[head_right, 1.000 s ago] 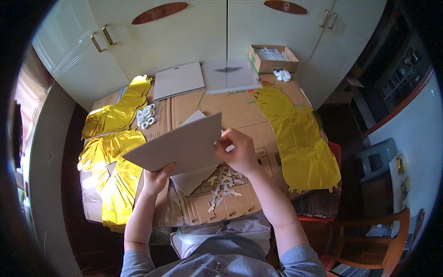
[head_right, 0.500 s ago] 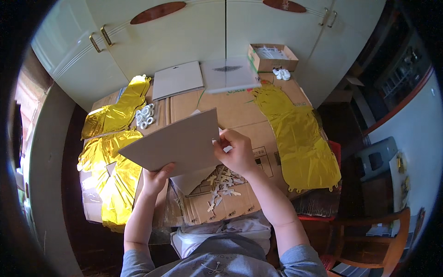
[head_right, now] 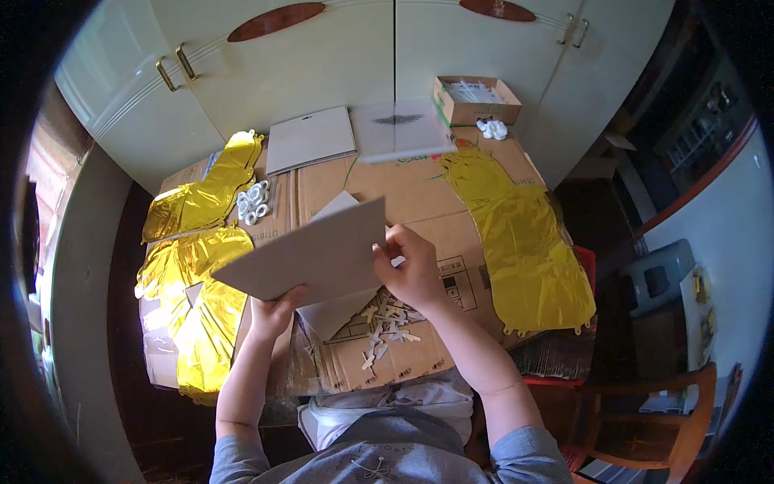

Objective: Assemble cardboard signage and small components on a table.

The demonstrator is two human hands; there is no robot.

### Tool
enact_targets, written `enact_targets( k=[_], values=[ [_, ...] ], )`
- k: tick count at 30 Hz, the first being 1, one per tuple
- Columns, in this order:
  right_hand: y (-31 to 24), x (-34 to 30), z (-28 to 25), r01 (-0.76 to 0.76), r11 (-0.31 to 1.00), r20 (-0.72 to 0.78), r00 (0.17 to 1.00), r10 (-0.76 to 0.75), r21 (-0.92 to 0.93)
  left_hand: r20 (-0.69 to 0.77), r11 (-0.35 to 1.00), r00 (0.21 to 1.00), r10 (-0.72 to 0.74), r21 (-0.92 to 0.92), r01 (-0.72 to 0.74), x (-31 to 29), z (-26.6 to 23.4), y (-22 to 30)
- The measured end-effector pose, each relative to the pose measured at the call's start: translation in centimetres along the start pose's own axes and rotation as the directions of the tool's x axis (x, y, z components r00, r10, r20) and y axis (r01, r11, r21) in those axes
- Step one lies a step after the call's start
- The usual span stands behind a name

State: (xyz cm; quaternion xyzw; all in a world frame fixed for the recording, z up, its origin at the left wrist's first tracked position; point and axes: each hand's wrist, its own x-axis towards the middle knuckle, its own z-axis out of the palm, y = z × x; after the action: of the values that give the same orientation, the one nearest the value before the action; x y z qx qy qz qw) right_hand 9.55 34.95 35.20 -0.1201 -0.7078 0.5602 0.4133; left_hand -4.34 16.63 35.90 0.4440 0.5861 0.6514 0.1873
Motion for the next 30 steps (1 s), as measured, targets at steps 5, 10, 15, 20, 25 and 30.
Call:
enact_targets(
  k=[5,10,15,20,25,30],
  values=[
    [0.1,0.8,-1.4,-0.261,0.859,0.307,0.943,0.129,0.441,-0.020,0.969,0.983,-0.180,-0.177,0.174,0.4,-0.6,0.4],
    [0.2,0.8,-1.5,-0.398,0.685,0.433,0.892,0.132,0.610,0.011,0.936,0.966,-0.260,-0.245,0.254,0.4,-0.8,0.3],
    [-0.8,0.6,-1.2,-0.510,0.561,0.477,0.851,0.219,0.652,0.063,0.897,0.949,-0.310,-0.311,0.314,0.4,-0.9,0.3],
    [0.3,1.0,-2.1,-0.412,0.686,0.484,0.869,0.099,0.599,0.039,0.894,0.944,-0.328,-0.310,0.324,0.6,-0.9,0.2],
    [0.2,0.8,-1.1,-0.322,0.859,0.257,0.938,0.233,0.398,0.044,0.941,0.955,-0.294,-0.159,0.298,0.6,-1.1,0.0],
    [0.6,0.6,-0.4,-0.006,1.000,0.052,0.999,0.006,-0.003,0.032,0.968,0.974,-0.223,-0.107,0.225,0.4,-0.4,0.0]
  ],
)
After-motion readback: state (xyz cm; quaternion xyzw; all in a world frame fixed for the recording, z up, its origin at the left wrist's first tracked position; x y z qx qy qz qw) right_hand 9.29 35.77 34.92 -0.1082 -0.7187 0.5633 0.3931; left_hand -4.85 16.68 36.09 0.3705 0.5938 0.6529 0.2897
